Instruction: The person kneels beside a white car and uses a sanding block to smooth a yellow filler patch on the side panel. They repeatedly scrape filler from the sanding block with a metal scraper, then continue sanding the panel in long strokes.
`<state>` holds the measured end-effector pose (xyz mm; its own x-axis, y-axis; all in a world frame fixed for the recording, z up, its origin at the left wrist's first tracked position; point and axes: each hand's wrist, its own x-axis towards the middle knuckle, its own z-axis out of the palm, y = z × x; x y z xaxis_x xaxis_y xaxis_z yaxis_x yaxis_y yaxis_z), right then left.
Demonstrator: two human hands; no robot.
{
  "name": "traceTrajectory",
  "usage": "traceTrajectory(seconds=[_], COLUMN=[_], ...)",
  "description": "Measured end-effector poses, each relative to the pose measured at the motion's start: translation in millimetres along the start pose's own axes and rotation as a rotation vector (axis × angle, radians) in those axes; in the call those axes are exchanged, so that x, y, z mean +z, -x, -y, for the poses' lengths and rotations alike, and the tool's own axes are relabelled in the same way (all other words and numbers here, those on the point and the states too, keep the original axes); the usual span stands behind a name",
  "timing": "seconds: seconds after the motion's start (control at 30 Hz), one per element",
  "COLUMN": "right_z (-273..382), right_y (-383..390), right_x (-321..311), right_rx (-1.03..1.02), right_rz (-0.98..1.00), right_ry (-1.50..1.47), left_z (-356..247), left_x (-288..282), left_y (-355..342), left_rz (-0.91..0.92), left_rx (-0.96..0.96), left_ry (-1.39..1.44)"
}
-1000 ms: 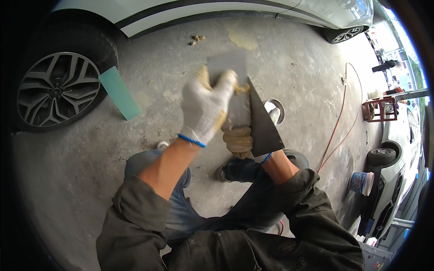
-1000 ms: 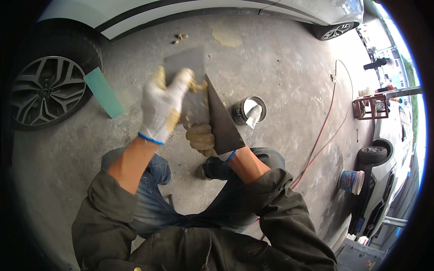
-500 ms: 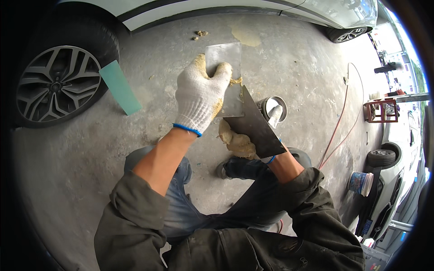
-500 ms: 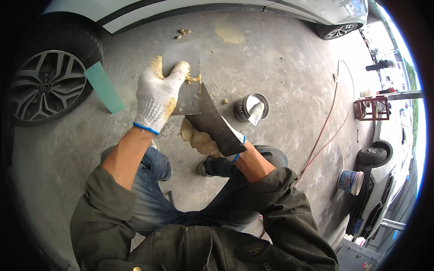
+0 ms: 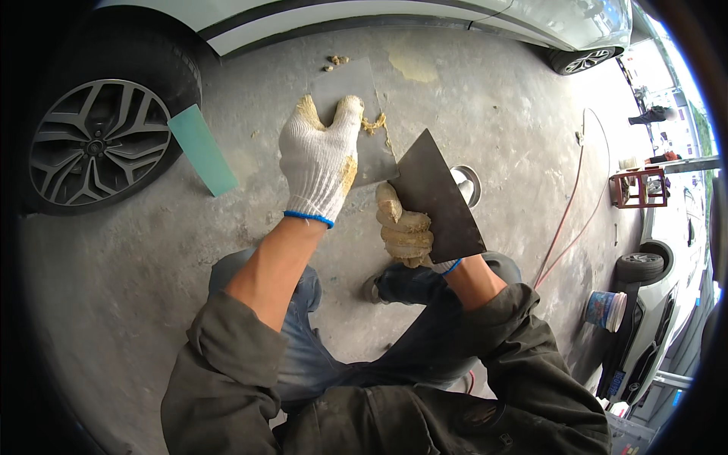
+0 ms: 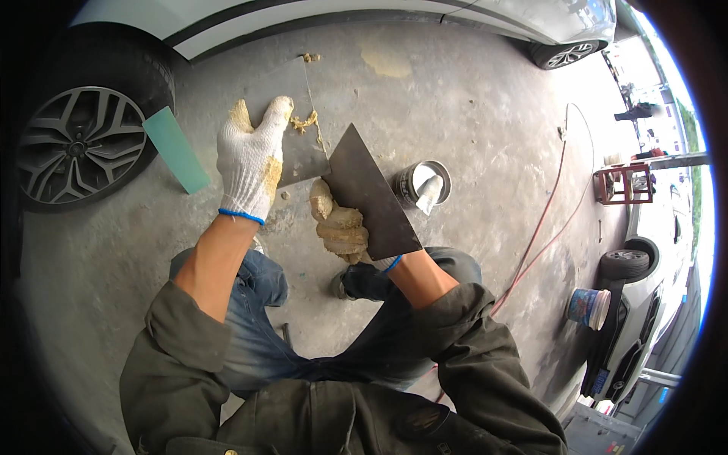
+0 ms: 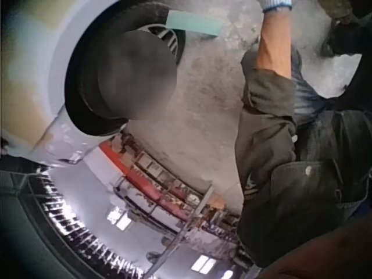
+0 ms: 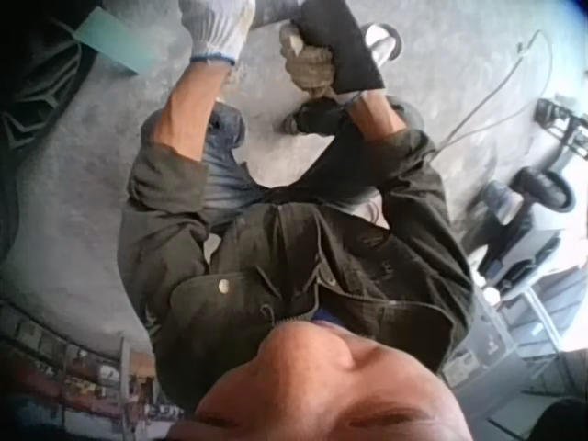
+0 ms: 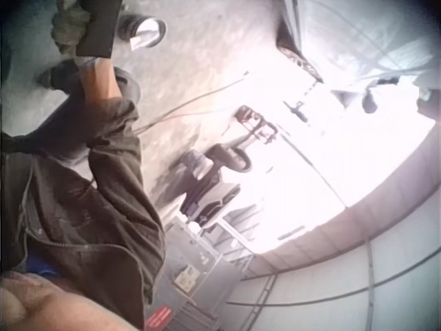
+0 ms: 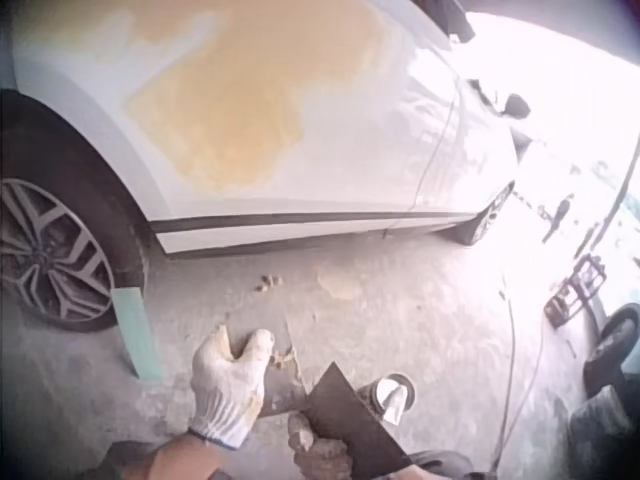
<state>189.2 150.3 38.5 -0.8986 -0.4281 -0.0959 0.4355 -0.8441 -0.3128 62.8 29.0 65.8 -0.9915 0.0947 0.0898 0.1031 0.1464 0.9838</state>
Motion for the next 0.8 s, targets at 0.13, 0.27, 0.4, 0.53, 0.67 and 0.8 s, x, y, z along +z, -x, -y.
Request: traceTrajectory(seconds=[0.13,0.27,0.4,0.53,0.67,0.8], right_z=[-5,-4,-7,-7,0,-17], right_y=[5,9,8,10,7,4], right_x=[-10,-8,-18,-19,-7,18], right_rx=[0.003,0.032,0.066,0.068,0.121,-0.167], right_rz=[0.011,-0.093,-0.053,-0.096,-0.209,-0.662], right_ry=[-0.007,0.128,0.137,0.171,0.324,0.162], left_z=[-3,-6,-2,-10,-8,-15], left_x=[3,2,7,9,11,21], left_y=[2,3,8,17,23,48], left_rz=[0.028,0.108,0.158,0.173,0.215,0.277], left_rx=[0.023,0.009,0.032,0.095,0.115,0.255], left_ry=[-0.004,0.036,0.075,0.027,0.054,0.071])
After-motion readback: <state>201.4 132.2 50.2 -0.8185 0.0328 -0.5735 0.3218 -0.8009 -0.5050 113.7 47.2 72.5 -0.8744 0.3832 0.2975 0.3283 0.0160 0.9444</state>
